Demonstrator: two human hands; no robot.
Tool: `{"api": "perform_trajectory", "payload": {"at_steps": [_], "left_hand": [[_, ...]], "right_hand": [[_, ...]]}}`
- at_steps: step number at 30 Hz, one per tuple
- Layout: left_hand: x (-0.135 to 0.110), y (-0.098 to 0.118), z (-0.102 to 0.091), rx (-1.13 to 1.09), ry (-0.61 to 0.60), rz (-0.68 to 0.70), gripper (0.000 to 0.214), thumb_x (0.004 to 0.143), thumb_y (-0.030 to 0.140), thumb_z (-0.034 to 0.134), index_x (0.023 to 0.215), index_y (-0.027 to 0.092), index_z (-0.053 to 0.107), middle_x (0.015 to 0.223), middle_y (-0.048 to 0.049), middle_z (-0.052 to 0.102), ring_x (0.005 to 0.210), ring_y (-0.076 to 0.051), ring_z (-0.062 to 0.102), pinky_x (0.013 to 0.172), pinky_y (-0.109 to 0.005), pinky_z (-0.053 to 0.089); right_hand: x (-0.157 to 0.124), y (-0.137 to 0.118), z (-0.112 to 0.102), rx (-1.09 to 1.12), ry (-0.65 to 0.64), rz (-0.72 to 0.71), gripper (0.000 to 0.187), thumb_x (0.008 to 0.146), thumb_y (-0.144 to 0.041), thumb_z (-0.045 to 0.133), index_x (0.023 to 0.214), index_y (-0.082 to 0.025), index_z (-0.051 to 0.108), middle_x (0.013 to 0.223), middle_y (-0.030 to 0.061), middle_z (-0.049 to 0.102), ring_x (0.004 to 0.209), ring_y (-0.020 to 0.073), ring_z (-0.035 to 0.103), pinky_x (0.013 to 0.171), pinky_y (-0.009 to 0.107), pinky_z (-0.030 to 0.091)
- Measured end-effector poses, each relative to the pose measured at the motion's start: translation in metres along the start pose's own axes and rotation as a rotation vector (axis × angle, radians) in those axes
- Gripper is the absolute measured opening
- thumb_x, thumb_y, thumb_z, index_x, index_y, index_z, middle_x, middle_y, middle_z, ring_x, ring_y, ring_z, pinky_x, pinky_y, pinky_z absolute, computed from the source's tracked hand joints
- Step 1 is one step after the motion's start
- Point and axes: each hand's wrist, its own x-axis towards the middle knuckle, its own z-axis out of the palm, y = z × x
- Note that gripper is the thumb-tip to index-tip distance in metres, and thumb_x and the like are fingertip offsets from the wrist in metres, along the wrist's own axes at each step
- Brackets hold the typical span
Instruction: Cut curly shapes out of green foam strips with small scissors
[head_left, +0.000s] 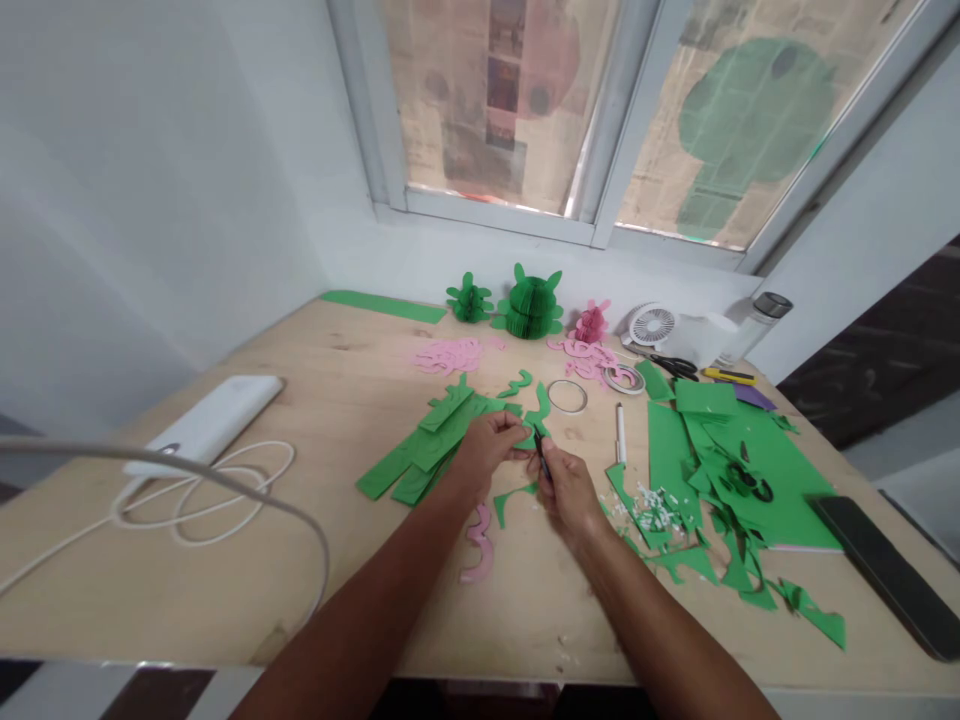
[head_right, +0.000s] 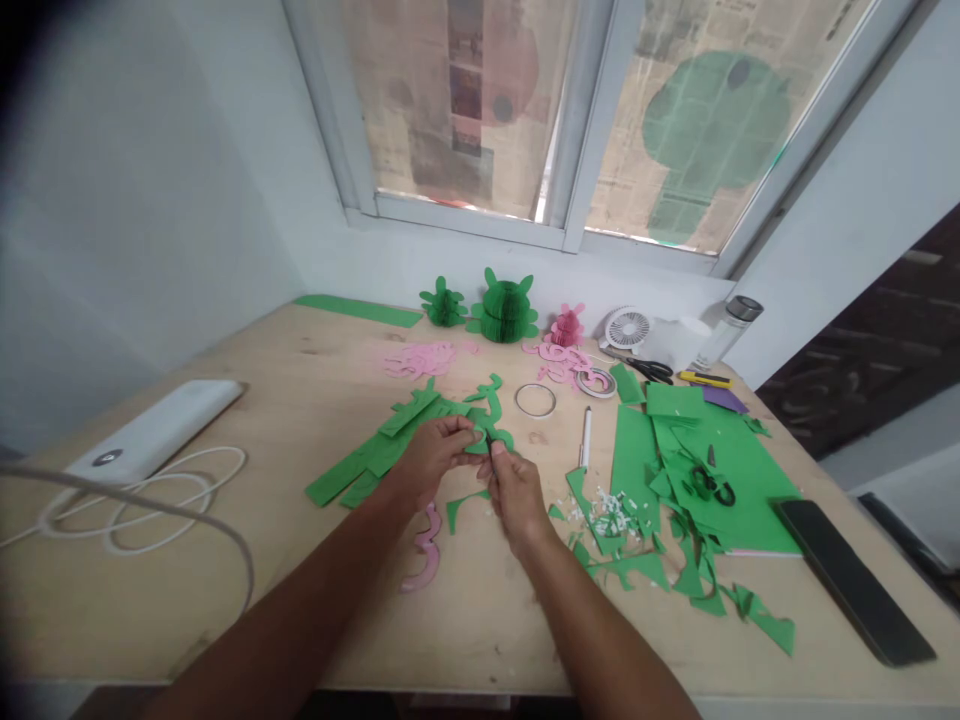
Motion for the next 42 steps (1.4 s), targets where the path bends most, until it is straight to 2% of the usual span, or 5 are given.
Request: {"api": "perform_trajectory", "payload": {"at_steps": [11, 18, 27, 34, 42], "left_hand": [[-0.001, 0.002, -0.001, 0.019, -0.006, -0.008, 0.027, 0.050, 0.028, 0.078, 0.056, 0.016, 0.055, 0.054, 0.0054, 0.052, 0.054, -0.009, 0.053, 0.063, -0.027, 0.055], [-0.001, 0.002, 0.000, 0.009, -0.007, -0.003, 0.025, 0.051, 0.027, 0.077, 0.056, 0.016, 0.055, 0.053, 0.0055, 0.051, 0.053, -0.009, 0.051, 0.061, -0.026, 0.055], [-0.001, 0.002, -0.001, 0.016, -0.013, -0.010, 0.025, 0.051, 0.027, 0.076, 0.057, 0.016, 0.055, 0.055, 0.0050, 0.053, 0.055, -0.009, 0.053, 0.062, -0.026, 0.055], [-0.002, 0.003, -0.001, 0.021, -0.010, -0.011, 0.023, 0.052, 0.027, 0.075, 0.056, 0.016, 0.055, 0.053, 0.0057, 0.050, 0.053, -0.008, 0.051, 0.061, -0.026, 0.055], [-0.002, 0.003, -0.001, 0.021, -0.014, -0.010, 0.022, 0.053, 0.026, 0.074, 0.055, 0.016, 0.055, 0.051, 0.0067, 0.047, 0.050, -0.007, 0.047, 0.060, -0.025, 0.055]], "right_hand": [[0.012, 0.012, -0.008, -0.146, 0.019, -0.219, 0.054, 0.075, -0.069, 0.058, 0.059, -0.017, 0.057, 0.043, -0.0087, 0.029, 0.042, 0.0080, 0.020, 0.042, 0.026, 0.011], [0.010, 0.009, -0.007, -0.191, 0.025, -0.196, 0.054, 0.077, -0.069, 0.056, 0.060, -0.018, 0.058, 0.044, -0.0081, 0.028, 0.043, 0.0093, 0.021, 0.043, 0.026, 0.012], [0.009, 0.009, -0.006, -0.181, 0.030, -0.241, 0.053, 0.076, -0.068, 0.057, 0.059, -0.018, 0.057, 0.046, -0.0073, 0.030, 0.046, 0.0098, 0.024, 0.046, 0.026, 0.015], [0.008, 0.008, -0.006, -0.145, 0.010, -0.130, 0.056, 0.073, -0.073, 0.056, 0.060, -0.018, 0.056, 0.042, -0.0091, 0.026, 0.041, 0.0090, 0.020, 0.042, 0.027, 0.012], [0.008, 0.008, -0.005, -0.157, 0.025, -0.178, 0.055, 0.074, -0.071, 0.057, 0.059, -0.018, 0.056, 0.044, -0.0084, 0.027, 0.043, 0.0088, 0.019, 0.043, 0.027, 0.011]]}}
